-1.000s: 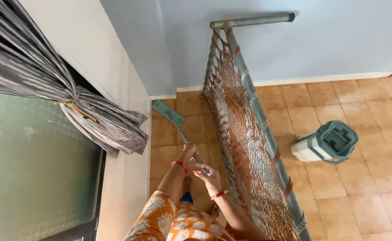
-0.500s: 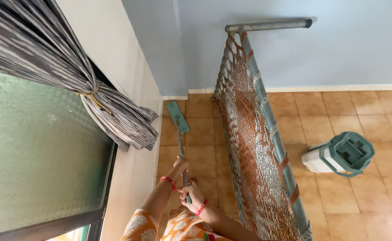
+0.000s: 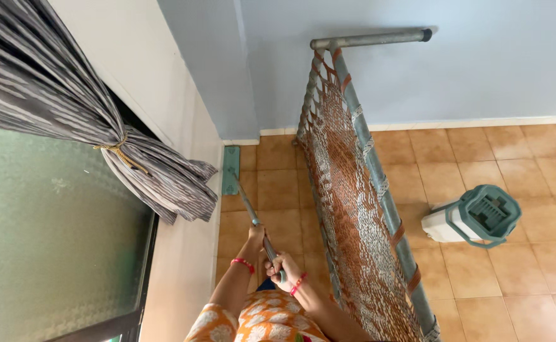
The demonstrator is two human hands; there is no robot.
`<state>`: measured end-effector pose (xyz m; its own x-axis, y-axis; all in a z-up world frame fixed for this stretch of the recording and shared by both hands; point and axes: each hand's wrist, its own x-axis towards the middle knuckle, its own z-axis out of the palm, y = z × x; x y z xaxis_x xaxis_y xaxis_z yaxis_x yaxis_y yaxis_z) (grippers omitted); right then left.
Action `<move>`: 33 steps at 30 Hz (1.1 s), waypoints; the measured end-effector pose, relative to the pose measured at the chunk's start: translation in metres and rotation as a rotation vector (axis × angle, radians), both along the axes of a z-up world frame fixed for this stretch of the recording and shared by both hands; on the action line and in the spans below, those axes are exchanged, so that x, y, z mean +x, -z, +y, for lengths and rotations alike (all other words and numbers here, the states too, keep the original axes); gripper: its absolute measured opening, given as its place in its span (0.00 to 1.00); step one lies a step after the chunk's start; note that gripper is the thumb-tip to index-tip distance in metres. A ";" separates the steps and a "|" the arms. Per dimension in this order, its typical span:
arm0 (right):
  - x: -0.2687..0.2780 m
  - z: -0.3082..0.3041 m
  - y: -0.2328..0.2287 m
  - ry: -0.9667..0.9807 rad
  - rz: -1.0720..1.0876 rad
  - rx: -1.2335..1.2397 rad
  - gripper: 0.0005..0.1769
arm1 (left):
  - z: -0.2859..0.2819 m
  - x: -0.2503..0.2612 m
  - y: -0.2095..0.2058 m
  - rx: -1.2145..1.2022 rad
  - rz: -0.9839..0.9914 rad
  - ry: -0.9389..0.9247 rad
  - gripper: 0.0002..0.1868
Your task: The person mops the tiled floor of a balcony and indoor room using a spray mop, moving around plants and a metal frame.
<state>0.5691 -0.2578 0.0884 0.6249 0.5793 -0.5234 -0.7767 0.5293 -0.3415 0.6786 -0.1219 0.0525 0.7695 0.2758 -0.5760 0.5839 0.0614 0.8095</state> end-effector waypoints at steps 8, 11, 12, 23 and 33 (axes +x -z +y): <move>-0.004 0.013 0.041 0.285 0.291 0.410 0.09 | -0.010 0.021 0.027 0.234 0.103 0.193 0.09; -0.025 0.023 0.044 0.357 0.297 0.426 0.03 | -0.014 0.021 0.015 0.292 0.113 0.241 0.09; -0.036 0.027 0.045 0.385 0.285 0.419 0.05 | -0.012 0.016 0.012 0.310 0.124 0.256 0.10; -0.097 0.039 -0.018 0.142 0.213 -0.160 0.24 | 0.013 -0.056 0.020 0.368 0.188 0.317 0.12; -0.028 0.037 0.035 0.040 -0.011 -0.072 0.03 | 0.015 -0.033 0.035 -0.204 0.013 0.010 0.12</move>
